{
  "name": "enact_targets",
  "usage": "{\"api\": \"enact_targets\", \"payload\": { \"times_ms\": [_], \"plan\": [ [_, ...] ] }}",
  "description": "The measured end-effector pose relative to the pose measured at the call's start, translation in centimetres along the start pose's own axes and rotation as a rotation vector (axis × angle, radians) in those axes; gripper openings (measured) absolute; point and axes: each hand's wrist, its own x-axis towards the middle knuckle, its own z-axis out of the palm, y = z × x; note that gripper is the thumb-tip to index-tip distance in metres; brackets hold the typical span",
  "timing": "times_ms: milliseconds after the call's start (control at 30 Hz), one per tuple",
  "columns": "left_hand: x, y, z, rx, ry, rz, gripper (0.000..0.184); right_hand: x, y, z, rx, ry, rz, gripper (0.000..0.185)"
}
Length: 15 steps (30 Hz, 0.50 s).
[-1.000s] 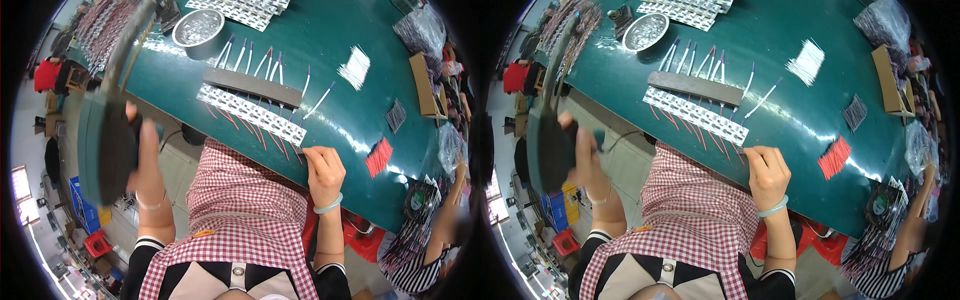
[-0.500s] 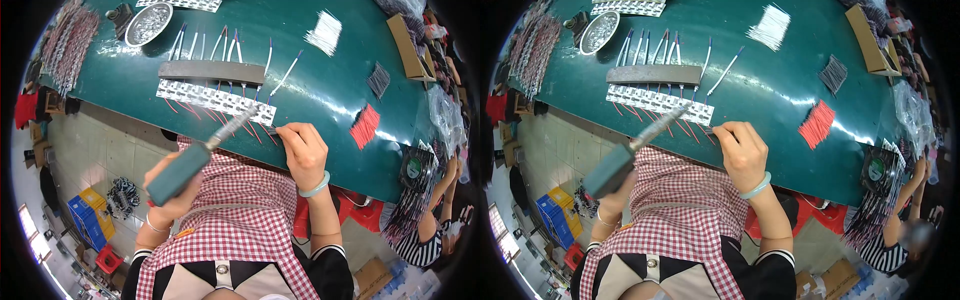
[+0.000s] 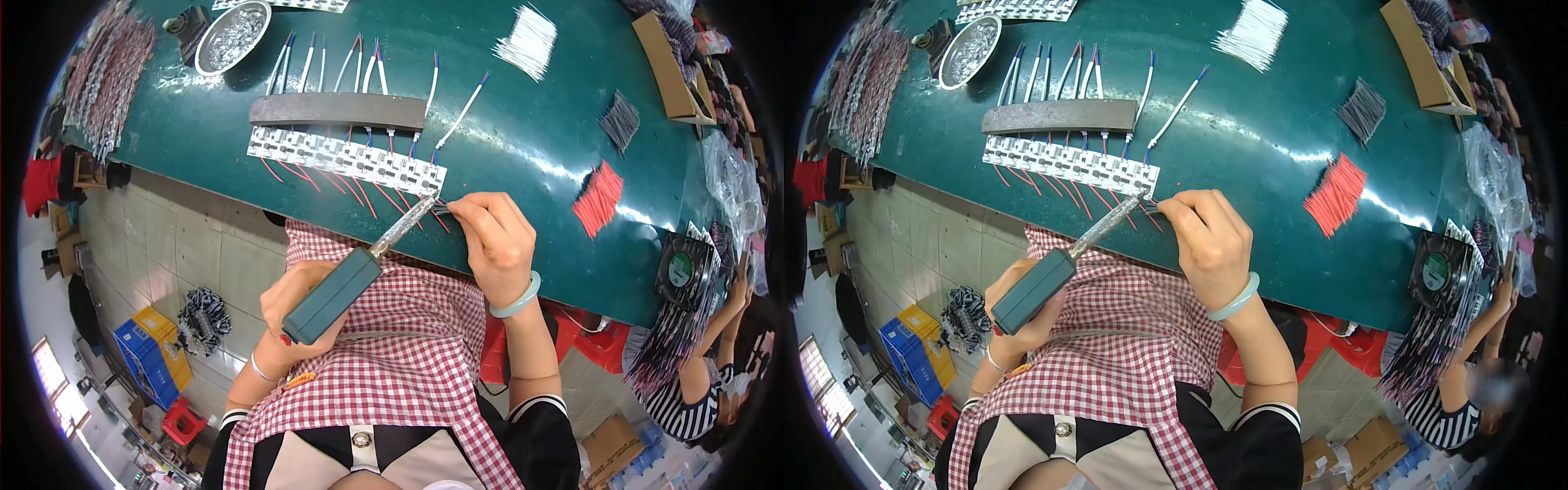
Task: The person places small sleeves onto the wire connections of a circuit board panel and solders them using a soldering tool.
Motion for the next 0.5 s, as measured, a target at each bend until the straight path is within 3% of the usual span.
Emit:
{"api": "enact_targets", "payload": {
  "times_ms": [500],
  "plan": [
    [-0.65,-1.07,0.17,0.031,-0.036,0.012,0.024,-0.11,0.29,0.49,-0.046,-0.015,-0.017,0.026]
  ]
}}
